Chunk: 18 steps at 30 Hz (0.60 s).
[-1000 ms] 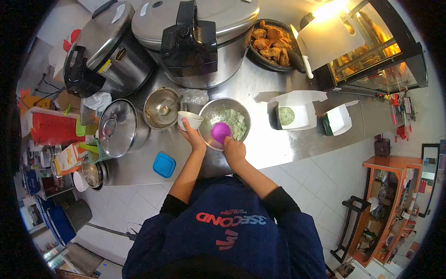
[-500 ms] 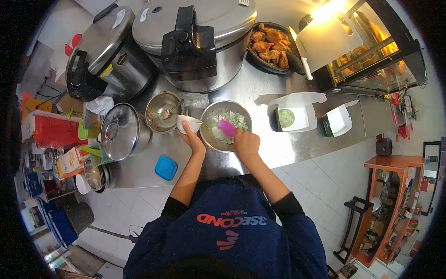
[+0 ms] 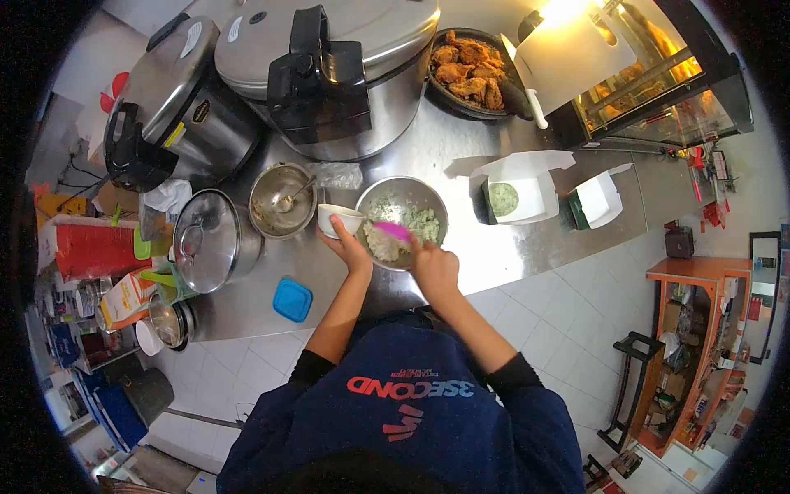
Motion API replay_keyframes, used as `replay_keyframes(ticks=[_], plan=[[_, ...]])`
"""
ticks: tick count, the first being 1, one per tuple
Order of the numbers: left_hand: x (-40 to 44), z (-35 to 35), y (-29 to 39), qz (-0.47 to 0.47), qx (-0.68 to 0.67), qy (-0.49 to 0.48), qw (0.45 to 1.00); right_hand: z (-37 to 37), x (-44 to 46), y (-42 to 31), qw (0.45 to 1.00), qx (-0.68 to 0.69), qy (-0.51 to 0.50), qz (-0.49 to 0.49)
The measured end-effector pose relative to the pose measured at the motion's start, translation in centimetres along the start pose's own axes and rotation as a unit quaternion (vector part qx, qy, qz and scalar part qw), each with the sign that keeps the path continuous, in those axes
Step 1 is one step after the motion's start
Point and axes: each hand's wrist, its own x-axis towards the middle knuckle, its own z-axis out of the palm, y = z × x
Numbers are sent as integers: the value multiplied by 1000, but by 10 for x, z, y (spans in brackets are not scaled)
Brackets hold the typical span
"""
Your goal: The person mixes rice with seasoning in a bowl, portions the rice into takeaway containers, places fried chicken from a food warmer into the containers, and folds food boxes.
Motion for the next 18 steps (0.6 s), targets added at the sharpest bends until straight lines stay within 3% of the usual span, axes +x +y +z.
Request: replay_keyframes(ticks=[1,4,6,8,13,16,17,18], plan=[[0,-2,0,-7,-4,0,1000,-16,3,6,999,-40,22,13],[-5,-3,4,-25,-11,-8,1000,-18,10,23,988,-83,-60,113],[-14,3,9,-28,-9,-24,999,3,4,16,988,-49,-102,106],[-14,4,2,10,19,-36,999,11,0,7,969,47,-176,168],[-23,5,11,1,25,-41,999,34,-9,11,932,251,-149,214],[-21,1,7,-14,5,-38,999,37,-7,27,787,488,-197,322],[-18,1,4,-18,-1,-39,999,37,-7,32,770,503,-195,341],[-16,1,4,-21,-6,-39,999,41,-9,34,810,465,-146,325]])
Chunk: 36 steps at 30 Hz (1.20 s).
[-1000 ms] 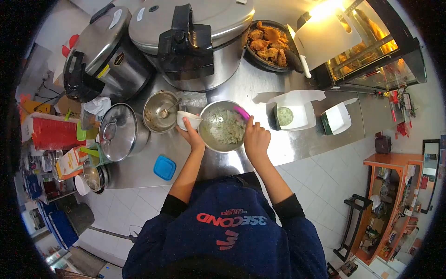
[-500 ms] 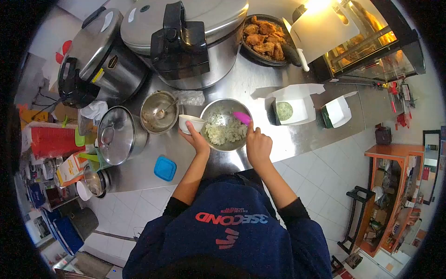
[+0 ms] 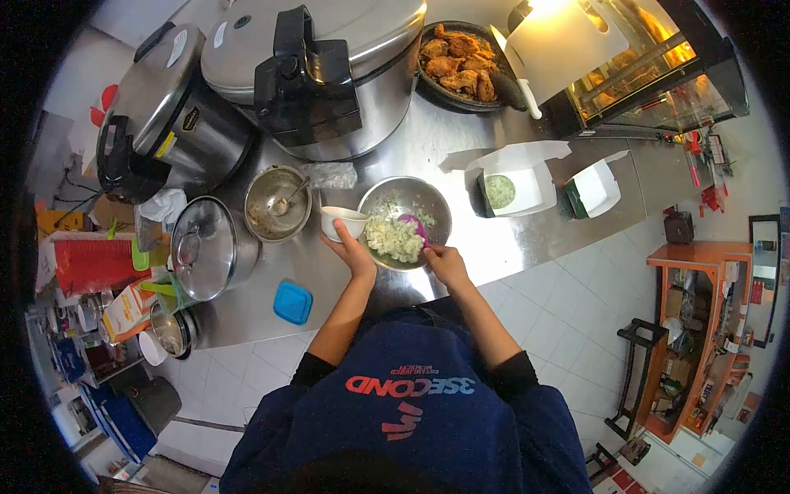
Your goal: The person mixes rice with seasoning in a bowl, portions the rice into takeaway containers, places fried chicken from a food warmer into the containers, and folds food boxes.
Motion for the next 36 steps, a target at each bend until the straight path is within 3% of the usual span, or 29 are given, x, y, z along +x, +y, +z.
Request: replay_keyframes(ticks=[3,4,6,7,10,11,15,19,21,25,27,31,33,36], plan=[[2,-4,-2,-3,-1,2,1000,2,-17,-15,975,-158,127,-88],[1,-5,-2,-6,0,2,1000,4,-31,-37,956,-257,120,-83],[-1,-4,-1,-10,3,1,1000,28,-30,-22,911,-343,134,-183],[-1,-4,-2,-8,0,2,1000,35,-32,-15,869,-363,162,-295],[2,-4,-4,-10,-34,-4,999,27,-36,-16,833,-399,173,-340],[6,-5,-5,-19,-61,-14,998,13,-41,-21,833,-382,200,-347],[21,-2,-5,3,-94,-61,994,-10,-32,-26,863,-450,186,-134],[18,5,-5,37,-23,-94,995,10,-19,-9,962,-256,81,-51],[18,-1,-16,91,83,-76,989,24,-19,-8,971,-223,67,-57],[11,-2,-20,88,83,-73,990,54,2,14,989,-114,40,-86],[9,-1,-16,89,89,-65,990,54,11,21,993,2,7,-118],[7,3,-5,24,20,-77,997,33,10,16,941,323,-81,64],[6,5,5,-10,-41,-112,993,25,14,20,932,339,-97,79],[14,1,19,103,53,-77,990,4,8,20,925,355,-109,82]])
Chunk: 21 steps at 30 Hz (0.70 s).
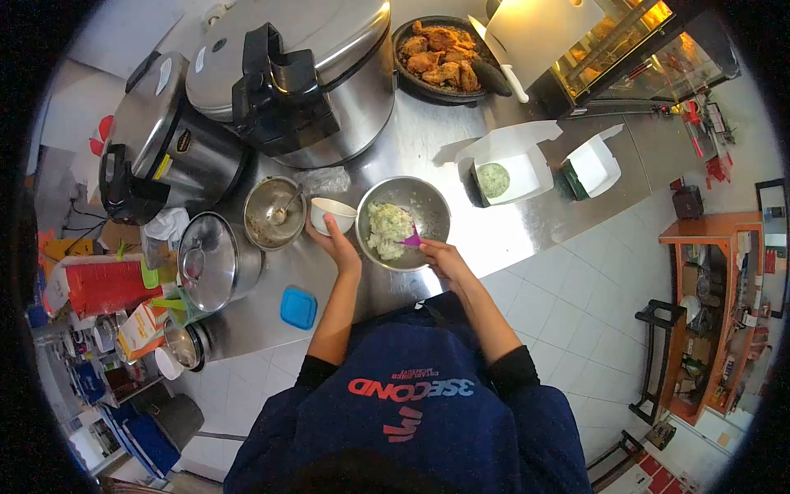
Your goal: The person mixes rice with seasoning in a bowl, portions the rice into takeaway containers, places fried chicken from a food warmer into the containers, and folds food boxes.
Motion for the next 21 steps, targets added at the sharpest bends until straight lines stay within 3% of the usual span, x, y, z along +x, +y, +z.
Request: replay_keyframes(ticks=[1,4,5,6,8,10,11,12,13,14,16,18,21], plan=[[6,-2,5,31,17,1,999,-7,-7,-6,1000,-2,-4,-3],[9,-4,37,1,81,-207,975,-22,-33,-32,999,-39,-17,-10],[5,4,53,-53,123,-252,958,-22,-47,-47,998,-67,-14,-15],[8,3,23,40,184,-292,938,-23,-55,-57,995,-94,-12,-20],[-6,16,20,-90,102,-316,939,-27,-54,-56,981,-166,-1,-97],[-21,22,-23,-124,72,-307,941,-23,-45,-44,945,-244,31,-214],[-29,25,-39,-141,57,-303,941,-3,-60,-53,865,-421,129,-243],[-38,31,-29,-220,-17,-273,936,20,-80,-66,814,-518,165,-204],[-47,37,-9,-297,-90,-239,920,31,-78,-49,755,-556,195,-288],[-49,34,-24,-315,-110,-241,911,39,-75,-30,687,-587,222,-367],[-48,36,-22,-351,-149,-244,892,50,-79,-15,644,-613,227,-397],[-46,34,35,-493,-279,-232,791,48,-85,-21,619,-617,222,-432],[-39,27,32,-509,-315,-206,774,43,-98,-42,618,-595,231,-459]])
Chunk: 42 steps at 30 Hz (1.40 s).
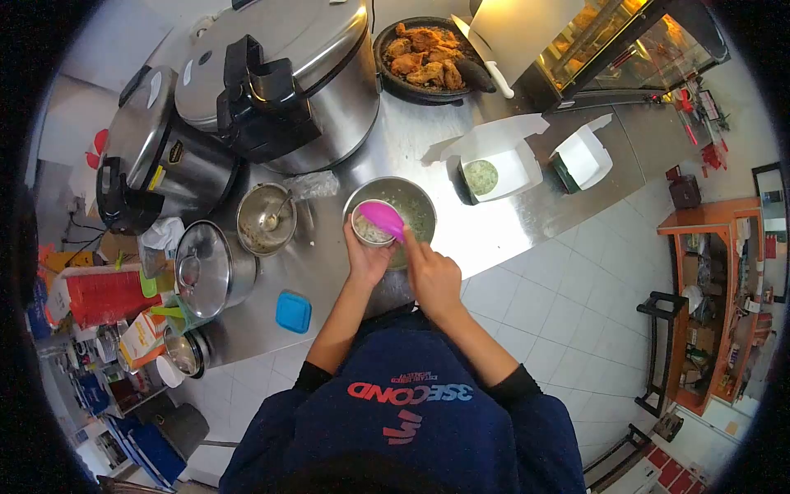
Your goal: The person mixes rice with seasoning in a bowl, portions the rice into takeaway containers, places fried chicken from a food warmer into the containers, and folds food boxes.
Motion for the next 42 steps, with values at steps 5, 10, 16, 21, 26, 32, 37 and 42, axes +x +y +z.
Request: replay_keyframes(ticks=[5,10,16,21,26,32,37,42], plan=[[-2,-5,13,-26,-14,-55,998,-28,13,11,979,124,-64,149],[-7,8,9,2,26,8,1000,-6,10,6,955,156,-221,119],[-8,-9,11,37,110,-3,993,1,26,19,957,155,-232,80],[-23,-19,36,128,64,87,986,-37,60,30,974,-40,-211,69],[-42,-48,46,50,17,103,993,78,37,47,979,-117,-167,1],[-47,-52,33,43,-45,101,993,44,38,37,963,-81,-254,-35],[-45,-51,32,47,-52,95,993,58,44,37,958,-83,-267,-59],[-44,-62,25,38,-90,79,992,12,49,38,948,-111,-292,-58]])
